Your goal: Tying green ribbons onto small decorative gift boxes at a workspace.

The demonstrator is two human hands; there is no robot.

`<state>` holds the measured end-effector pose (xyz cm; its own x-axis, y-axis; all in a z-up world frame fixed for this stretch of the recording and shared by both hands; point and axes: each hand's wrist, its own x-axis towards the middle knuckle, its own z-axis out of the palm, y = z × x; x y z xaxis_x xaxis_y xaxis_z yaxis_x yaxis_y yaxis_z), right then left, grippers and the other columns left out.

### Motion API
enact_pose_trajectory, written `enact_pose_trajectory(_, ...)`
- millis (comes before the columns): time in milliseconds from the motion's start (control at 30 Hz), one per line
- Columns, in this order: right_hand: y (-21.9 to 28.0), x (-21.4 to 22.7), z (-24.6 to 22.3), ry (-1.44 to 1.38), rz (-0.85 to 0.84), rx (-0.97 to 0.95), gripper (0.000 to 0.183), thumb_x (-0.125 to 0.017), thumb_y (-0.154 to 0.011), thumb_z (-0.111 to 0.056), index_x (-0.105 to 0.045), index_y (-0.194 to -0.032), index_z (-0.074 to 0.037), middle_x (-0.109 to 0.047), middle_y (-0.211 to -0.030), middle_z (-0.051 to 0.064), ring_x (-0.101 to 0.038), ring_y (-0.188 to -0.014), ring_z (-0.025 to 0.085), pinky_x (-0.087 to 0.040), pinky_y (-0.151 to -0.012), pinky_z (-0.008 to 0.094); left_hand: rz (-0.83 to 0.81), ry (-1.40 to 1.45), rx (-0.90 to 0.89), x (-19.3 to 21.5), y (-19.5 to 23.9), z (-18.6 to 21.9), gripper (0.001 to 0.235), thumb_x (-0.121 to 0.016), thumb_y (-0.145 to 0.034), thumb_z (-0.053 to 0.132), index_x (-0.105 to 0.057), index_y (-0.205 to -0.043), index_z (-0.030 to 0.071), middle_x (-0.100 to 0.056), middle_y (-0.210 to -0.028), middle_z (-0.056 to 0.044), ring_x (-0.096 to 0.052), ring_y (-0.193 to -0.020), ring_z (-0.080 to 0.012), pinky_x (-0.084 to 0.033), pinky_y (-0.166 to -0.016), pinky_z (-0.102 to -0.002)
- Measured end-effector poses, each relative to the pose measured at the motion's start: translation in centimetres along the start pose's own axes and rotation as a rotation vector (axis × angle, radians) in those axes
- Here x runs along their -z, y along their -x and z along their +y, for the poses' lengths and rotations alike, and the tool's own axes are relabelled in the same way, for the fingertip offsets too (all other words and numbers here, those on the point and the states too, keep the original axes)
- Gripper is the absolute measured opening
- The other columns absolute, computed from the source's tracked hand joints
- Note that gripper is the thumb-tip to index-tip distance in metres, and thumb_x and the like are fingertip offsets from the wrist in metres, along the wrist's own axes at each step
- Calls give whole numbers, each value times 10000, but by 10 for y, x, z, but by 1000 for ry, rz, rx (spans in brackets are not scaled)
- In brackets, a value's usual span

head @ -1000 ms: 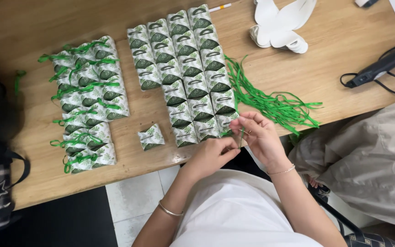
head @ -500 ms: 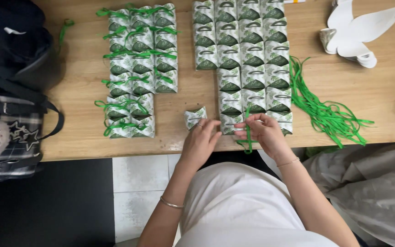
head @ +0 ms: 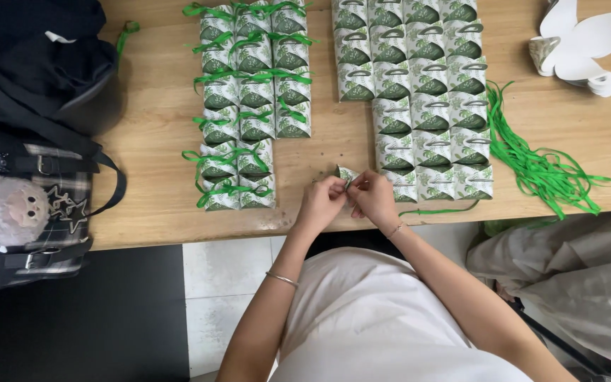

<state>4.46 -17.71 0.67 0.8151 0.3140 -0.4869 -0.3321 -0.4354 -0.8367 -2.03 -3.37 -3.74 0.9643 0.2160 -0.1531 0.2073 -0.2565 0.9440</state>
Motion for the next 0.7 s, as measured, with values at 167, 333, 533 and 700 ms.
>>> enact_pose_trajectory(167, -4, -2, 19, -110, 35, -48, 95, -648, -924, -43, -601, -923, 40, -691, -666, 133, -642, -433, 189, -477, -353, 309, -42, 143, -19, 2, -4, -24, 228, -703, -888, 48, -724, -1110, 1, -787, -923, -120, -768, -848, -158, -614, -773, -296)
enact_pose_trajectory(333, -17, 11, 33, -216, 8, -132, 115, -689, -920, -89, -629, -913, 9, -707, -668, 99, -638, -442, 156, -493, -380, 281, -92, 160, -3, 6, -10, -9, 197, -648, -964, 78, -719, -1143, 37, -773, -884, -96, -739, -798, -171, -588, -723, -318)
enact_pose_trajectory(533, -13, 17, 17, 30, 82, -73, 208, -765, -884, -63, -583, -869, 37, -682, -656, 118, -651, -471, 181, -471, -364, 293, -78, -168, -292, 17, -16, 13, 106, -686, -949, 151, -677, -981, 50, -695, -909, -148, -704, -829, -346, -544, -702, -436)
enact_pose_trajectory(700, -19, 19, 24, 197, 91, 83, 196, -810, -802, -57, -632, -782, 21, -702, -671, 85, -657, -513, 135, -513, -386, 274, -64, -424, -294, 4, -26, -3, 129, -650, -987, 191, -609, -999, 70, -618, -1097, -148, -668, -908, -377, -540, -726, -483)
